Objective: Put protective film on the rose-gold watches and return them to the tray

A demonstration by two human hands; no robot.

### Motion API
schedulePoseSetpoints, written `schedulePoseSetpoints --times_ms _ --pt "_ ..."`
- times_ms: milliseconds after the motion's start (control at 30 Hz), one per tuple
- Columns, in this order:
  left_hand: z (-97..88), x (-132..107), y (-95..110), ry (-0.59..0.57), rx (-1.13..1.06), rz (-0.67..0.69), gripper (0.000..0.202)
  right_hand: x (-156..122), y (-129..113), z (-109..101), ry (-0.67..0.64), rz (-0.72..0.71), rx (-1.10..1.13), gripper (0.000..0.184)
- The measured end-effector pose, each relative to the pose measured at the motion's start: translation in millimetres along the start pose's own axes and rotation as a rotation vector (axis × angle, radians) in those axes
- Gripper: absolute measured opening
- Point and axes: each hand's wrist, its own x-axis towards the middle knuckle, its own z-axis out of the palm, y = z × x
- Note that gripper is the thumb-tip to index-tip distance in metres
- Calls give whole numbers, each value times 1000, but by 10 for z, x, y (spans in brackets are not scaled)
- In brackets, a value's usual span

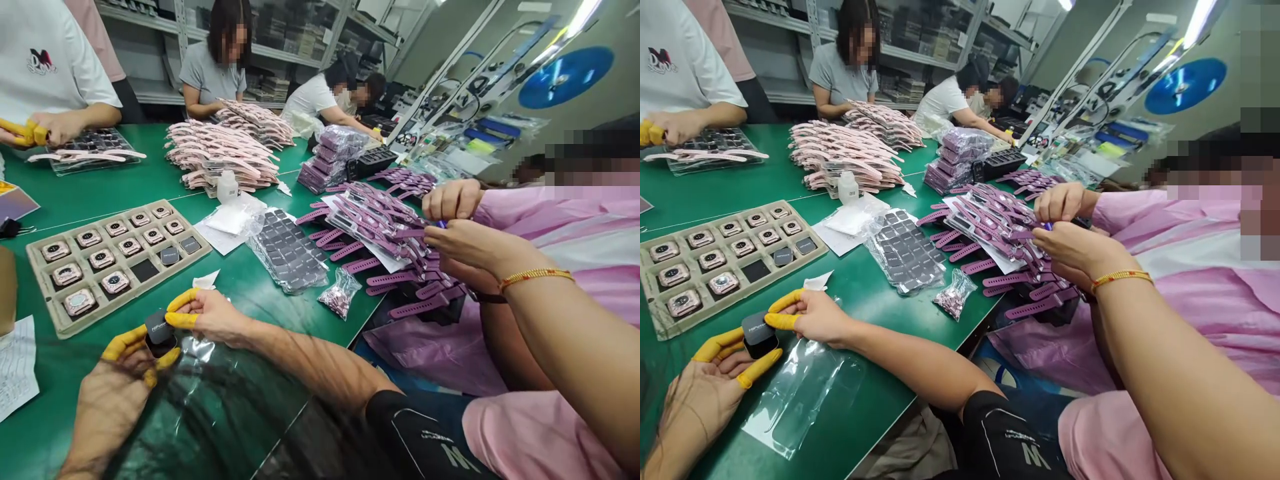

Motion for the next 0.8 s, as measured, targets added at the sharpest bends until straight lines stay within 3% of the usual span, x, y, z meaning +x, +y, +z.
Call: schedulePoseSetpoints --times_ms 133,267,367,533,800 --pt "-154 -51 -23 -109 181 94 25 -82 -52 52 15 -22 -91 38" --pt "-191 -109 -73 -165 386 137 53 -227 -129 60 49 -70 -153 31" --pt "-198 -114 -92 -232 467 105 60 -241 -73 36 57 -24 -158 27" --pt "-254 -137 -113 -264 488 89 60 -257 14 72 86 69 -125 32" --pt "-272 -149 -117 -283 464 105 62 -263 29 85 90 42 -131 31"
